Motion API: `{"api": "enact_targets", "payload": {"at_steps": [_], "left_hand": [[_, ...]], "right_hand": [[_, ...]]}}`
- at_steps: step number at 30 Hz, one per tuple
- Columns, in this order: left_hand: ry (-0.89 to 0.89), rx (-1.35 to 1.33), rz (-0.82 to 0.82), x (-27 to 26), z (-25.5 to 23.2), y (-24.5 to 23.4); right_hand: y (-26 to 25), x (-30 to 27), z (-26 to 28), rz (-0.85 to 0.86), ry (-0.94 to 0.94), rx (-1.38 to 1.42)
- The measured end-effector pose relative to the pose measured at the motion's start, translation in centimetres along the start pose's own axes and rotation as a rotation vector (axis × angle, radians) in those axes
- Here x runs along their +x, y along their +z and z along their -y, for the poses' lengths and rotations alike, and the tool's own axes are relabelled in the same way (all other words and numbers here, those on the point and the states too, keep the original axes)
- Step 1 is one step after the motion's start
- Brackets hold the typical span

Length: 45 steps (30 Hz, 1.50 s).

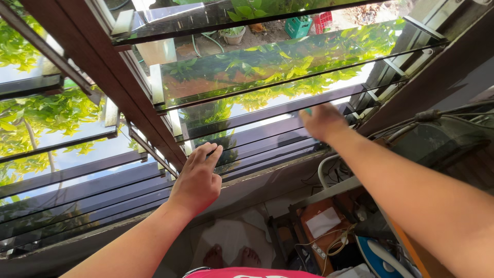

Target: The person wipes the glass panes of a window using a blue cloth. They systematically clean the surface, moving the cloth across the glass and around the metal frame bars. The person occasionally uses their left hand to steady the window frame while wiping with the right hand.

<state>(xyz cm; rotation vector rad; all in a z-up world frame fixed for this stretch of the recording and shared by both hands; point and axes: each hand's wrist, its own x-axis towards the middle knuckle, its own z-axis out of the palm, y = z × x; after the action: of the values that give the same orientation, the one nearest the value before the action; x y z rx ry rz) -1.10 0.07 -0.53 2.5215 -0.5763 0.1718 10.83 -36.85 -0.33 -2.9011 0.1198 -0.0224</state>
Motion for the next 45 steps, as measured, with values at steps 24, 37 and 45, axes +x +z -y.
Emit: {"api": "enact_targets", "payload": {"at_steps": [24, 37, 45], "left_hand": [[-0.017, 0.011, 0.123, 0.2, -0.2, -1.4], [-0.010, 0.058, 0.094, 0.2, -0.3, -1.8], [-0.037, 0.235, 0.049, -2.2, -0.9, -2.3]], "right_hand": [[2.6, 3.7, 1.9, 0.084, 0.002, -0.185], [0.9, 0.6, -2.4, -0.030, -0.001, -0.091], [4.7, 1.4, 5.6, 0.110, -0.299, -0.531]]}}
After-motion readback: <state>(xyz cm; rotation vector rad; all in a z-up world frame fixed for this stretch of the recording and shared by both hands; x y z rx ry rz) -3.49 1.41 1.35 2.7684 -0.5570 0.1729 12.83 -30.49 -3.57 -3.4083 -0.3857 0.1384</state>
